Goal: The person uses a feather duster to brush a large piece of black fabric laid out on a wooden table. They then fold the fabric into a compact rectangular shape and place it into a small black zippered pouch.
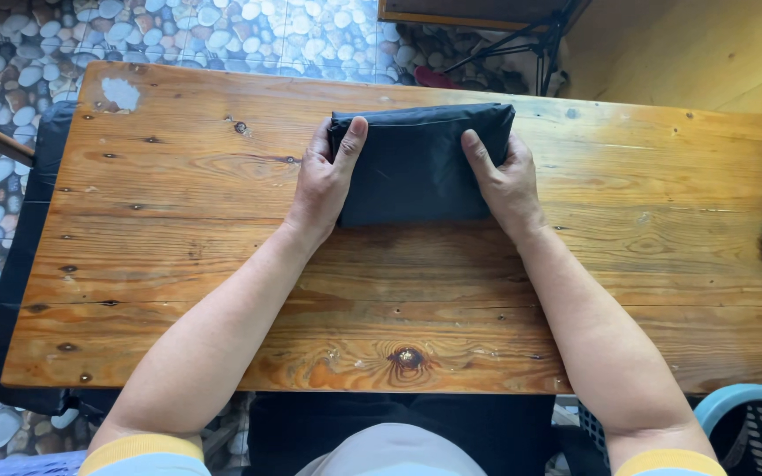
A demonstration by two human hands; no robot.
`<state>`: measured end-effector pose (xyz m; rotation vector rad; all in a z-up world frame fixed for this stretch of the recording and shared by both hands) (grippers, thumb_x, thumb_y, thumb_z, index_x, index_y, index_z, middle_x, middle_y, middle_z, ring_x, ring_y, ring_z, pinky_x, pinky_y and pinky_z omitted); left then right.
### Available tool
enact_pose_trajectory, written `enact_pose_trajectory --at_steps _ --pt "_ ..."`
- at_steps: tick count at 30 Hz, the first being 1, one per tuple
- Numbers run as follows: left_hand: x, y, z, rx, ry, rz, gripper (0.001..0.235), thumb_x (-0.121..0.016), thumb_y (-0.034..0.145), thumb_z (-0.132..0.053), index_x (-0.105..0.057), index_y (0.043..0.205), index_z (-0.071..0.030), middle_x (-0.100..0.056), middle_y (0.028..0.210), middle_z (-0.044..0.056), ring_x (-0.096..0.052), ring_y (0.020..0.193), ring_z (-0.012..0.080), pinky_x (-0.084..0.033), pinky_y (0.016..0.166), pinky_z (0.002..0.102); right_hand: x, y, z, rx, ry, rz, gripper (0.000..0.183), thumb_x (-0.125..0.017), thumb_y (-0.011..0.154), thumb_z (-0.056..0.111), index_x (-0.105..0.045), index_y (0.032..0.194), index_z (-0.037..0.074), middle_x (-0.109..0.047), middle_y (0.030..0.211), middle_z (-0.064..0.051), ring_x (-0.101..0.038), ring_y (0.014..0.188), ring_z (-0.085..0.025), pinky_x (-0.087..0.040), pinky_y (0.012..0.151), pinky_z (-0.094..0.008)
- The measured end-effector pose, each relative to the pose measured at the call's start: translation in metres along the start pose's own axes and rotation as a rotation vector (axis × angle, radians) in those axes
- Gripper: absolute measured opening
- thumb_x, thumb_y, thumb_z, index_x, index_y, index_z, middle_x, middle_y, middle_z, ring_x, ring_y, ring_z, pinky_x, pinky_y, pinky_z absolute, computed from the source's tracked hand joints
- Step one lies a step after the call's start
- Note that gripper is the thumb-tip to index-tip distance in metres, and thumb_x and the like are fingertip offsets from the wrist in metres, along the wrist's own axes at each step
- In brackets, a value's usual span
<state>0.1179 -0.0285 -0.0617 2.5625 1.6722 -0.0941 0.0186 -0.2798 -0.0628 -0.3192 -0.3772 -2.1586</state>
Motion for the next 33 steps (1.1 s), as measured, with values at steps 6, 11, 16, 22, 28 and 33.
enact_pose_trajectory --at_steps 6,11,16,22,28,33 --pt "-0.001 -0.003 -0.006 0.005 0.002 0.003 0.042 -0.061 0.097 -0.065 -0.057 0.091 -0.024 -0.044 0.08 -0.007 -0.053 0.084 0.0067 -0.049 0.08 0.025 0.002 -0.001 0.005 0.01 0.004 -0.009 0.041 -0.08 0.1 0.049 -0.058 0.079 0.02 -0.061 0.066 0.002 -0.065 0.068 -0.01 -0.053 0.06 -0.026" --pt "-0.002 -0.008 -0.013 0.012 0.022 -0.003 0.041 -0.061 0.096 -0.066 -0.057 0.091 -0.025 -0.045 0.08 -0.006 -0.054 0.084 0.0077 -0.05 0.08 0.026 0.001 -0.006 0.018 0.033 0.031 0.028 0.04 -0.076 0.103 0.048 -0.058 0.08 0.02 -0.061 0.065 0.001 -0.066 0.067 -0.011 -0.055 0.061 -0.026" --pt "-0.001 -0.003 -0.005 -0.025 0.034 0.03 0.042 -0.059 0.097 -0.068 -0.056 0.096 -0.026 -0.045 0.083 -0.005 -0.054 0.088 0.0087 -0.05 0.084 0.029 0.003 -0.006 0.032 0.05 0.017 0.039 0.041 -0.075 0.104 0.048 -0.058 0.081 0.02 -0.061 0.065 0.001 -0.067 0.067 -0.011 -0.055 0.06 -0.025" --pt "-0.002 -0.005 -0.006 -0.02 0.04 0.035 0.042 -0.058 0.098 -0.068 -0.056 0.098 -0.026 -0.045 0.085 -0.005 -0.053 0.091 0.0092 -0.05 0.085 0.03 0.004 -0.005 0.022 0.051 0.015 0.051 0.041 -0.075 0.104 0.048 -0.058 0.081 0.019 -0.062 0.065 0.001 -0.066 0.067 -0.012 -0.055 0.062 -0.027" --pt "-0.003 -0.005 -0.007 -0.016 0.038 0.047 0.042 -0.058 0.098 -0.067 -0.056 0.098 -0.026 -0.045 0.085 -0.005 -0.053 0.091 0.0096 -0.05 0.085 0.03 0.003 -0.006 0.027 0.052 0.003 0.059 0.041 -0.073 0.104 0.048 -0.057 0.08 0.019 -0.06 0.065 0.0 -0.065 0.068 -0.012 -0.054 0.063 -0.028" --pt "-0.003 -0.007 -0.014 -0.028 0.049 0.034 0.04 -0.06 0.097 -0.066 -0.057 0.098 -0.026 -0.047 0.085 -0.006 -0.054 0.09 0.0081 -0.051 0.085 0.029 0.005 -0.009 0.033 0.057 0.005 0.064 0.041 -0.073 0.104 0.05 -0.058 0.082 0.019 -0.061 0.066 0.0 -0.067 0.069 -0.013 -0.055 0.064 -0.028"
Point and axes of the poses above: each hand's wrist, its own y-axis towards the middle knuckle, its own x-axis out of the back of the hand, z = x × y, the point moved 9 cm from there along y, towards the middle knuckle
